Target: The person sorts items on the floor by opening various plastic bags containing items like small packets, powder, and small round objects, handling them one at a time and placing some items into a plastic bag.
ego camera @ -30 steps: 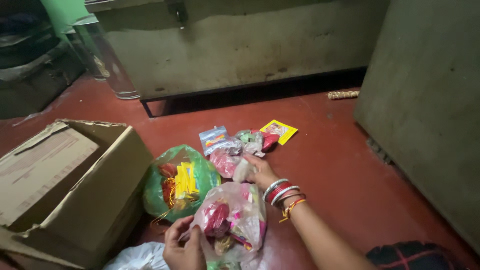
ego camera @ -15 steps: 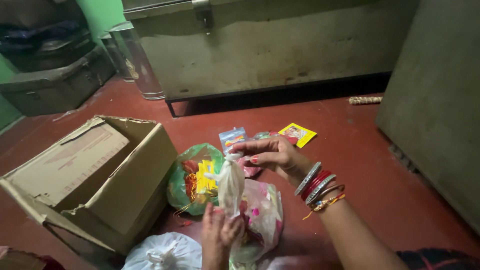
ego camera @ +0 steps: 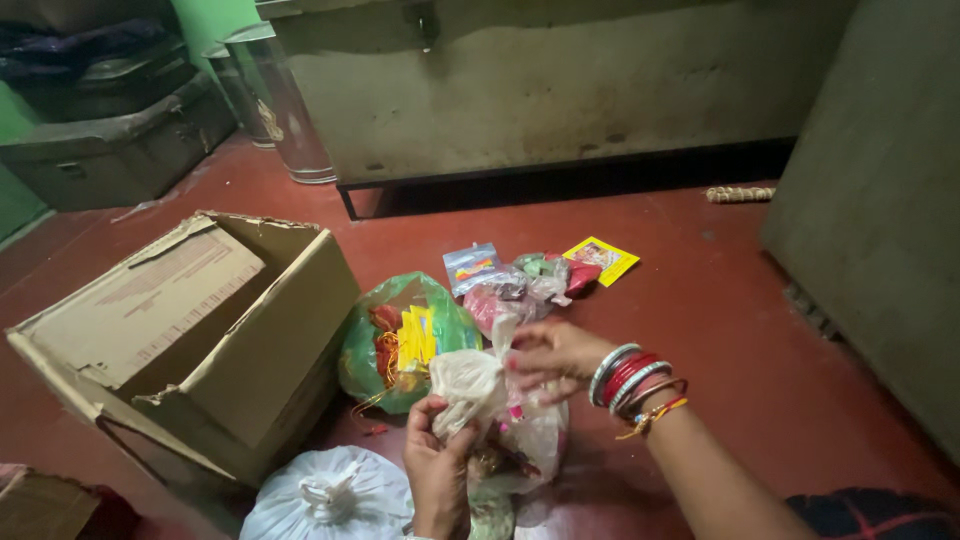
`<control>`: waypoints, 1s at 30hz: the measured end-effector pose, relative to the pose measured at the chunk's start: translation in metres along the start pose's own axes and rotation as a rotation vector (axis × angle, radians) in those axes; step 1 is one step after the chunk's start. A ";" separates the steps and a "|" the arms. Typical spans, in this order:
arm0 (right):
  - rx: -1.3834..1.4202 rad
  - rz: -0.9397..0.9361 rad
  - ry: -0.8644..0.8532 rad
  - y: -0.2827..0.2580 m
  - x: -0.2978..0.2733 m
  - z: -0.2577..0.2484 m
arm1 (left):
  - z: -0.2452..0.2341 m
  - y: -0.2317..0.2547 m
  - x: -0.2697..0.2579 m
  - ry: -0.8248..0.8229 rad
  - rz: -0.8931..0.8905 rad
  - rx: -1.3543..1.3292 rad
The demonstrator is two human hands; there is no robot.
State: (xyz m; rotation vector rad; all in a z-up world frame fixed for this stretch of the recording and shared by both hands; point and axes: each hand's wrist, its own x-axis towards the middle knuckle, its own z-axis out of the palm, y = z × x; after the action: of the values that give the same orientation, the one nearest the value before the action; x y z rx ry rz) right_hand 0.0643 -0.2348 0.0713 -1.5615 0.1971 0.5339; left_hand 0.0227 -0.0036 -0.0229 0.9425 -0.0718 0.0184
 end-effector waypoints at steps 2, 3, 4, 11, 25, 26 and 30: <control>-0.014 -0.003 -0.103 0.011 0.001 0.005 | 0.001 -0.001 -0.002 -0.032 0.044 0.011; -0.024 -0.008 -0.209 0.017 0.004 0.006 | 0.002 0.001 -0.003 -0.036 -0.001 -0.030; -0.026 -0.009 -0.209 0.023 0.009 0.005 | 0.004 0.003 -0.004 -0.039 -0.046 -0.072; 0.009 -0.245 -0.076 0.059 0.053 -0.008 | 0.012 0.017 -0.005 0.076 -0.139 -0.121; 0.182 -0.221 -0.158 0.073 0.070 -0.005 | 0.009 0.021 -0.005 0.113 -0.243 -0.056; 0.196 -0.229 -0.157 0.075 0.074 -0.006 | 0.008 0.020 -0.005 0.112 -0.243 -0.056; 0.258 -0.260 -0.221 0.077 0.073 -0.003 | -0.003 0.009 -0.002 0.120 -0.312 -0.036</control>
State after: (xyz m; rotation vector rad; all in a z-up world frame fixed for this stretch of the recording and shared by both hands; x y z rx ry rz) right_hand 0.0950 -0.2288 -0.0300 -1.2439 -0.1023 0.4524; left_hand 0.0201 0.0036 -0.0177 0.9061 0.1860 -0.2136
